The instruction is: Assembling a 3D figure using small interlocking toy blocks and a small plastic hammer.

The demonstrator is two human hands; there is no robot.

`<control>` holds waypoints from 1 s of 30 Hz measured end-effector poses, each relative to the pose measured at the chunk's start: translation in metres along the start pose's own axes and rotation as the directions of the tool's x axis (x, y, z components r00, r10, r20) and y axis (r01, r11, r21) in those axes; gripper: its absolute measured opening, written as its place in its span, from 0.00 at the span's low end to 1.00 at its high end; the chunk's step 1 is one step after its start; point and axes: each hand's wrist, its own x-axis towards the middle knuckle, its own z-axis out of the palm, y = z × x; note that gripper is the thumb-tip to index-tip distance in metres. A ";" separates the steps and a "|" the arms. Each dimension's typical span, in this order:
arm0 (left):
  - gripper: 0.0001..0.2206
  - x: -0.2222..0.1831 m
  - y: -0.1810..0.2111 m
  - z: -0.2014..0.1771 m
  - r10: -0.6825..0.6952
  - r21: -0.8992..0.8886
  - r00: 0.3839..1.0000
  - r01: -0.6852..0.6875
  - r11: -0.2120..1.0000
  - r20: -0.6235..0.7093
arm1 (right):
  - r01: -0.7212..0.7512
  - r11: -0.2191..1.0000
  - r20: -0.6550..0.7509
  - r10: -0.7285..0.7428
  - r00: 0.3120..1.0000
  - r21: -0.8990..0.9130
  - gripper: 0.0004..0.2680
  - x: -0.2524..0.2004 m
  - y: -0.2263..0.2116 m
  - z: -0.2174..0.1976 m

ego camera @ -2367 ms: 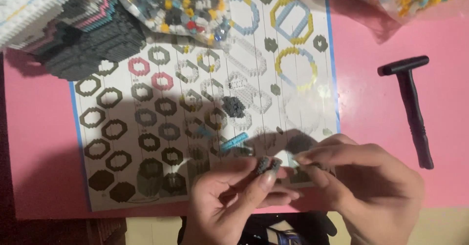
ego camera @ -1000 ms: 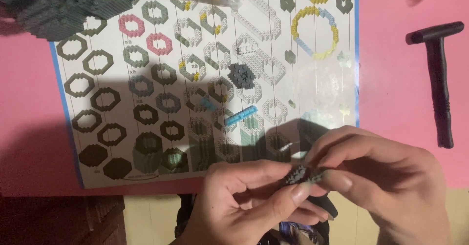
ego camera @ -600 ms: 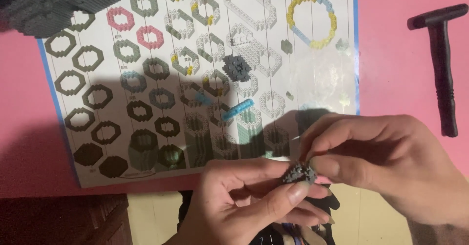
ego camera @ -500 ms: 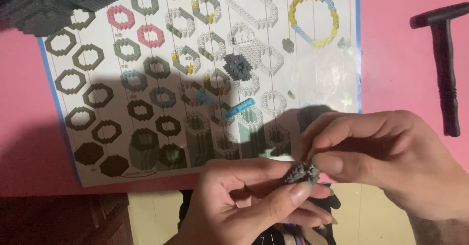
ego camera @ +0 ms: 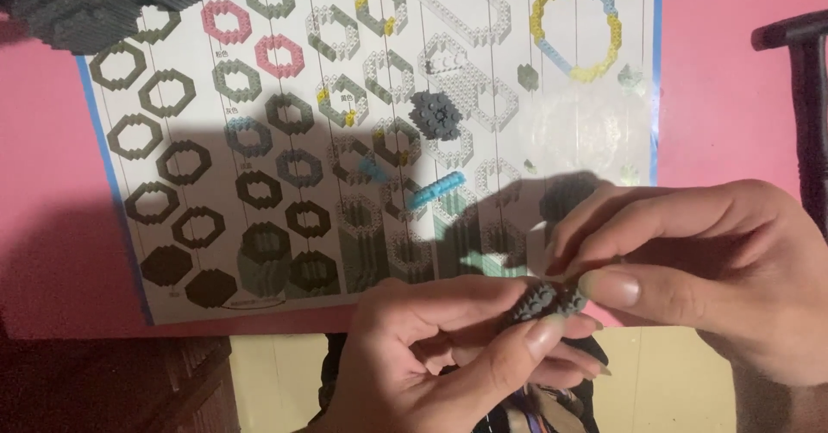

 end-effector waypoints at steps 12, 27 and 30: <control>0.13 0.002 -0.003 0.000 0.078 -0.002 0.996 -0.078 0.997 -0.033 | 0.060 0.995 0.021 -0.058 0.998 -0.078 0.05 0.007 -0.001 0.006; 0.12 0.008 -0.004 -0.006 0.122 0.049 0.992 -0.123 0.991 0.026 | 0.002 0.995 0.047 0.003 0.999 -0.097 0.06 0.014 -0.001 0.006; 0.11 0.009 -0.006 -0.006 0.105 -0.036 0.994 -0.105 0.994 0.001 | -0.002 0.995 0.019 0.004 1.000 -0.098 0.05 0.014 0.002 0.007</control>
